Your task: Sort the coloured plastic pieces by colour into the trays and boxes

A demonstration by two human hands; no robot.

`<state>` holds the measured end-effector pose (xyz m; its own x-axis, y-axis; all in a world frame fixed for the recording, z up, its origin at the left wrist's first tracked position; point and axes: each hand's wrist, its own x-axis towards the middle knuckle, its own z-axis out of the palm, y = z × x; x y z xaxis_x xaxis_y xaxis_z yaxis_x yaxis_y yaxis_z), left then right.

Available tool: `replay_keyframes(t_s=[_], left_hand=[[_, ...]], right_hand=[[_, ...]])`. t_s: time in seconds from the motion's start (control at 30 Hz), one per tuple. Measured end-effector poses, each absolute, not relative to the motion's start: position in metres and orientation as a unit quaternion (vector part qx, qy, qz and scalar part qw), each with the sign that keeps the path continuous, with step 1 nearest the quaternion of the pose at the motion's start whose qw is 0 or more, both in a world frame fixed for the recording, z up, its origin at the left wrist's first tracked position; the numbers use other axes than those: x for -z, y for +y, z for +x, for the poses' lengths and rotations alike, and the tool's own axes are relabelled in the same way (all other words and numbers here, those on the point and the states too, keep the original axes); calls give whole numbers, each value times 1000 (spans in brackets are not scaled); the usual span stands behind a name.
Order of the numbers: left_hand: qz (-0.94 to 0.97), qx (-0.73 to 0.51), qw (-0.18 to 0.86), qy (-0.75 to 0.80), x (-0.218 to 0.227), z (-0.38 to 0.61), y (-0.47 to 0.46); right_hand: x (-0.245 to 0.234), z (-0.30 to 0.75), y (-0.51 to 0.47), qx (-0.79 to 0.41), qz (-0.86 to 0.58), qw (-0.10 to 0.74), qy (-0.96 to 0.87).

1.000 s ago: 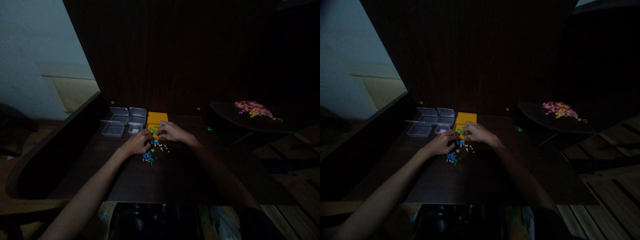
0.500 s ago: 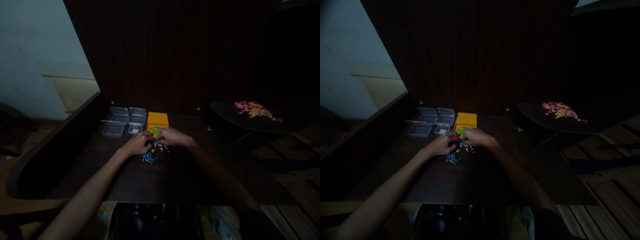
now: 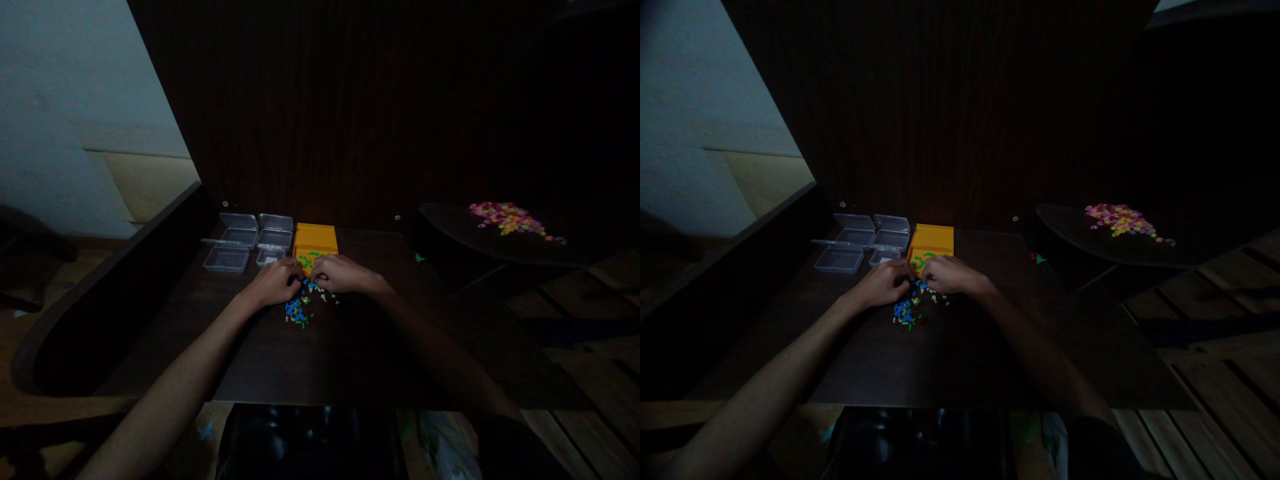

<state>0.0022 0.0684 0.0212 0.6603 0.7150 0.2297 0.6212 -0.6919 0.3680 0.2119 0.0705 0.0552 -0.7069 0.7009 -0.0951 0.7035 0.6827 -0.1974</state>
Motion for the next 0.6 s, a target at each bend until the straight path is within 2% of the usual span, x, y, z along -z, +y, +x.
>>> replay_keyframes(t_s=[0.33,0.6], left_hand=[[914,-133,86,373,-21,-2,72],[920,-143,115,347,-26,0,70]], right_hand=[[-49,213,74,117,373,-14,920],[-51,214,75,132,368,7,920]])
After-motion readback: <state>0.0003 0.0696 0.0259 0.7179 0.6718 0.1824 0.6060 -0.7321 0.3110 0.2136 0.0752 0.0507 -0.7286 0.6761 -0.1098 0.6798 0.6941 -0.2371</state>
